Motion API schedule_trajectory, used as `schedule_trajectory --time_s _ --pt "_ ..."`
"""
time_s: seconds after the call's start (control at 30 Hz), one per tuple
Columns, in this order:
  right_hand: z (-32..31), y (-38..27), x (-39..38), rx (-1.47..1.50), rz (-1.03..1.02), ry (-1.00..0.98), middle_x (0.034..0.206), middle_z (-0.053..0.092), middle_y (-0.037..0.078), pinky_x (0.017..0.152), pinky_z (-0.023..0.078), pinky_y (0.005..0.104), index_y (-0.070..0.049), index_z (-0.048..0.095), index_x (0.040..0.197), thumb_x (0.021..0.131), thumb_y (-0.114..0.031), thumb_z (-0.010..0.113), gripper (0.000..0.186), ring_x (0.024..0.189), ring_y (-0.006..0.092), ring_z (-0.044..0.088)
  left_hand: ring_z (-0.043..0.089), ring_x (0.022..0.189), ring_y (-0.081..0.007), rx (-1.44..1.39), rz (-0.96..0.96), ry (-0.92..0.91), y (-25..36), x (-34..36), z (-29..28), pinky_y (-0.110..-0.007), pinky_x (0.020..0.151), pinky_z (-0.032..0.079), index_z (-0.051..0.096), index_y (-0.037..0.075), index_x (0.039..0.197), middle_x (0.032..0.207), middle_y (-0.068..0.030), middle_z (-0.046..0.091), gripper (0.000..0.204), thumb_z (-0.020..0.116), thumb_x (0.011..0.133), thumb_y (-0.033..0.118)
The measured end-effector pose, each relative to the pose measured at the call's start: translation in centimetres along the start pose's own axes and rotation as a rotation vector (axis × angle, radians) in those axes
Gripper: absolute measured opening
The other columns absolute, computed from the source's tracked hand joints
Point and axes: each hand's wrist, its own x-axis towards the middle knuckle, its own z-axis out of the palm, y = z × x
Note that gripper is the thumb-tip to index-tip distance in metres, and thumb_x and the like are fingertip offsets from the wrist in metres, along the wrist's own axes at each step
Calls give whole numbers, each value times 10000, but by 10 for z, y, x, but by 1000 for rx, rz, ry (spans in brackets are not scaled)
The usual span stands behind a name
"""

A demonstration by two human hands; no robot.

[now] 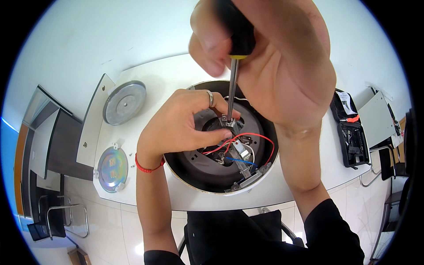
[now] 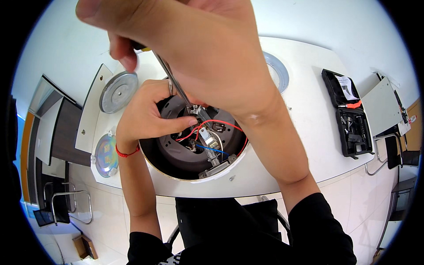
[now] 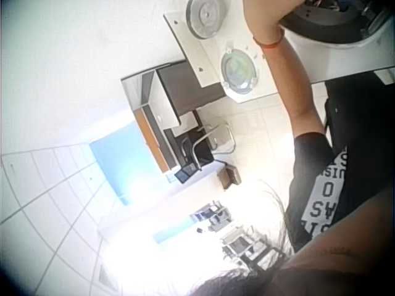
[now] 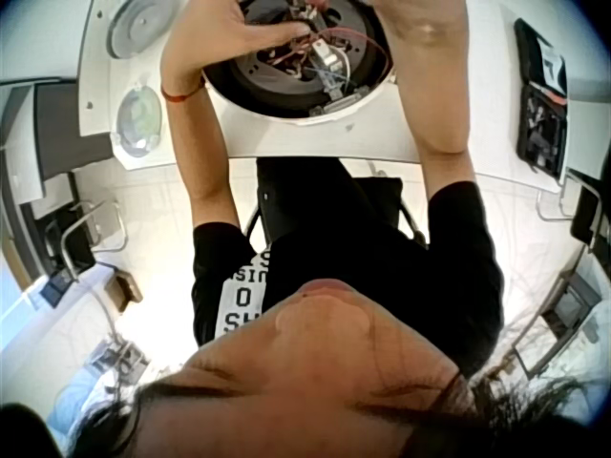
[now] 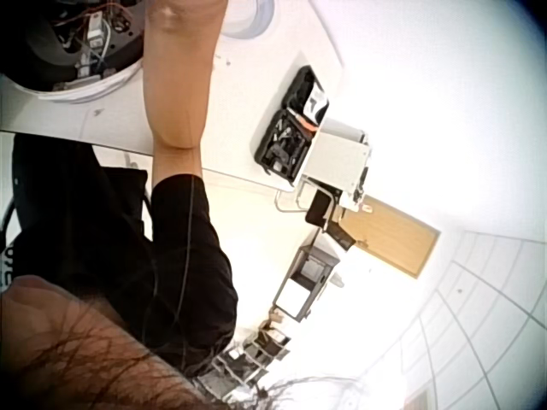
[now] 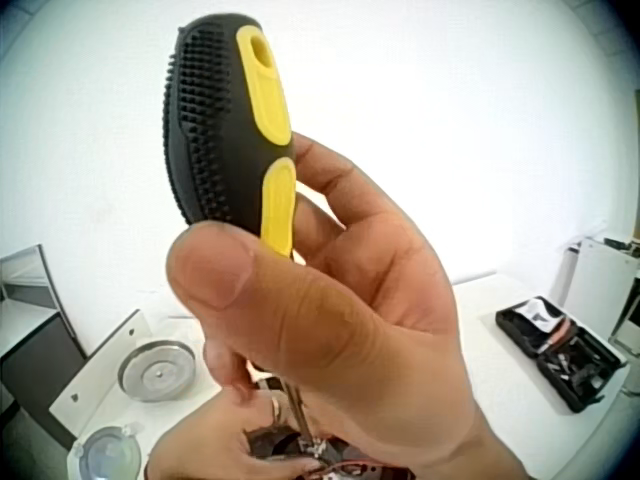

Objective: The person uses a screwdriver to tighten screws on the internal components of a disassembled appliance. They connect wires to a metal bracket and secure it with screws, working on the exposed interior of the device.

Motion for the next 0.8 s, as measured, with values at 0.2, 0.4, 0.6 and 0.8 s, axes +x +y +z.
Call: schedule_trajectory --time_s 0.2,0.4,0.6,0.8 --pt "-3 -1 2 -2 -5 -1 1029 748 196 720 650 369 95 472 1498 1146 -202 443 462 805 238 758 779 1017 -267 2 1 -70 -1 -2 -6 -368 953 575 753 -27 1133 1101 -155 817 313 759 827 40" --pt "-2 -1 0 -4 -5 4 1030 747 195 718 649 368 94 472 1499 1147 -204 439 462 803 237 757 778 1054 -293 -68 8 -80 -6 -3 -7 -379 979 571 751 -39 1136 1119 -180 813 248 658 921 40" --pt "-4 0 1 -6 -8 8 1030 746 193 716 649 368 94 471 1499 1148 -205 434 463 801 236 756 779 1056 -297 -78 10 -78 -5 -3 -6 -385 963 579 751 -38 1130 1112 -174 814 198 666 992 76" --pt "-4 -2 -2 -7 -12 11 1030 745 191 714 648 367 93 471 1499 1149 -207 430 463 799 236 755 774 1082 -295 -87 133 -27 -5 -1 -6 -384 969 581 761 -40 1101 1141 -188 802 170 684 980 52"
